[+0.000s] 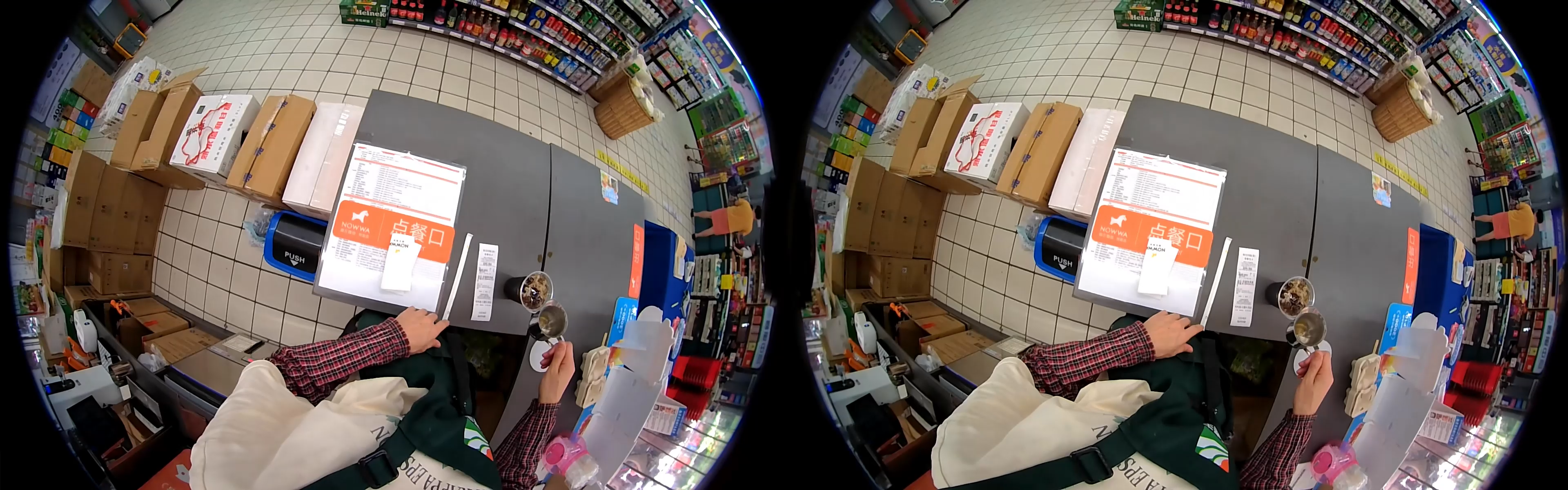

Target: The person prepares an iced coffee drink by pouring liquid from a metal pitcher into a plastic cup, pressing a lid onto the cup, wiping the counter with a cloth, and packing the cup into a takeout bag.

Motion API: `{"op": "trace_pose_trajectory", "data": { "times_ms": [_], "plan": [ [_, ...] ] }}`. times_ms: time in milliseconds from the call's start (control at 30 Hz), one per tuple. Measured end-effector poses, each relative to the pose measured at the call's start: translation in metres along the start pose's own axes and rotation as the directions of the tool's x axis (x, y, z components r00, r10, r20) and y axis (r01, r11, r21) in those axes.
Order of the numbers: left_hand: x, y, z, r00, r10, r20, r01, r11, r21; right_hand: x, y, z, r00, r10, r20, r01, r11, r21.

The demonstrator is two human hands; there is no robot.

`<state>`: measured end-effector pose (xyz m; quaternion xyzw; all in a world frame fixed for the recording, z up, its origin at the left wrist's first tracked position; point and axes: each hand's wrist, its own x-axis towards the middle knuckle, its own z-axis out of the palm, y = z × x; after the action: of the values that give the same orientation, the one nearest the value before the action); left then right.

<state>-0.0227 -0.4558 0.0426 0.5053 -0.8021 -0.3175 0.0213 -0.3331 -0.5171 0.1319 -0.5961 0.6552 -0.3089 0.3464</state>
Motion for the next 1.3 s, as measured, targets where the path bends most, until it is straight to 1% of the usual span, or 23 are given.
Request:
{"op": "trace_pose_trajectory", "data": {
  "times_ms": [167,333,467,667,733,767,833,867,933,1000,1067,1100,1167,1300],
  "plan": [
    [0.002,0.0,0.0,1.0,-0.001,-0.022,0.0,1.0,-0.013,0.004,-0.003,0.0,0.999,0.017,-0.028,-0.016,1.0,0.008],
    [0.003,-0.001,0.0,1.0,-0.003,-0.003,0.003,1.0,-0.019,0.004,-0.003,0.002,1.0,0.001,-0.027,-0.002,1.0,-0.027],
    [0.004,-0.002,0.0,1.0,0.021,-0.02,-0.021,1.0,-0.019,0.003,-0.002,0.001,0.999,0.027,-0.038,-0.026,0.999,0.026],
    [0.004,-0.001,-0.007,1.0,0.007,0.03,-0.007,1.0,-0.001,0.005,-0.009,-0.001,0.996,0.065,-0.055,-0.065,0.998,-0.003],
    [0.003,-0.002,-0.005,1.0,0.013,0.025,-0.013,1.0,-0.004,0.008,-0.014,-0.003,0.998,0.036,-0.058,-0.041,0.996,-0.084],
    [0.003,-0.003,-0.005,1.0,0.01,0.029,-0.01,1.0,0.003,0.01,-0.016,-0.004,0.997,0.037,-0.061,-0.042,0.995,-0.086],
    [0.003,-0.003,-0.006,0.999,0.011,0.032,-0.011,1.0,0.009,0.014,-0.02,-0.006,0.998,-0.031,-0.058,0.018,0.979,-0.202],
    [0.003,-0.004,-0.006,0.999,0.009,0.042,-0.01,1.0,0.005,0.016,-0.021,-0.007,0.998,-0.03,-0.061,0.017,0.979,-0.204],
    [0.003,-0.004,-0.007,0.999,0.013,0.05,-0.013,1.0,-0.001,0.02,-0.023,-0.01,0.995,-0.084,-0.06,0.06,0.946,-0.318],
    [0.002,-0.004,-0.007,0.999,0.004,0.051,-0.004,1.0,-0.007,0.024,-0.024,-0.013,0.996,-0.074,-0.051,0.052,0.939,-0.341],
    [0.002,-0.006,-0.003,0.999,0.003,0.045,-0.003,1.0,-0.014,0.028,-0.022,-0.014,0.986,-0.156,-0.05,0.124,0.907,-0.402],
    [0.002,-0.006,-0.003,0.999,0.001,0.04,-0.001,1.0,-0.01,0.029,-0.02,-0.015,0.986,-0.158,-0.05,0.124,0.907,-0.403],
    [0.0,-0.007,-0.003,0.999,-0.002,0.035,0.002,1.0,-0.008,0.031,-0.017,-0.018,0.97,-0.243,-0.014,0.205,0.848,-0.488],
    [-0.001,-0.008,-0.002,1.0,-0.004,0.016,0.004,1.0,-0.013,0.032,-0.019,-0.018,0.973,-0.229,-0.021,0.189,0.848,-0.494]
  ]
}}
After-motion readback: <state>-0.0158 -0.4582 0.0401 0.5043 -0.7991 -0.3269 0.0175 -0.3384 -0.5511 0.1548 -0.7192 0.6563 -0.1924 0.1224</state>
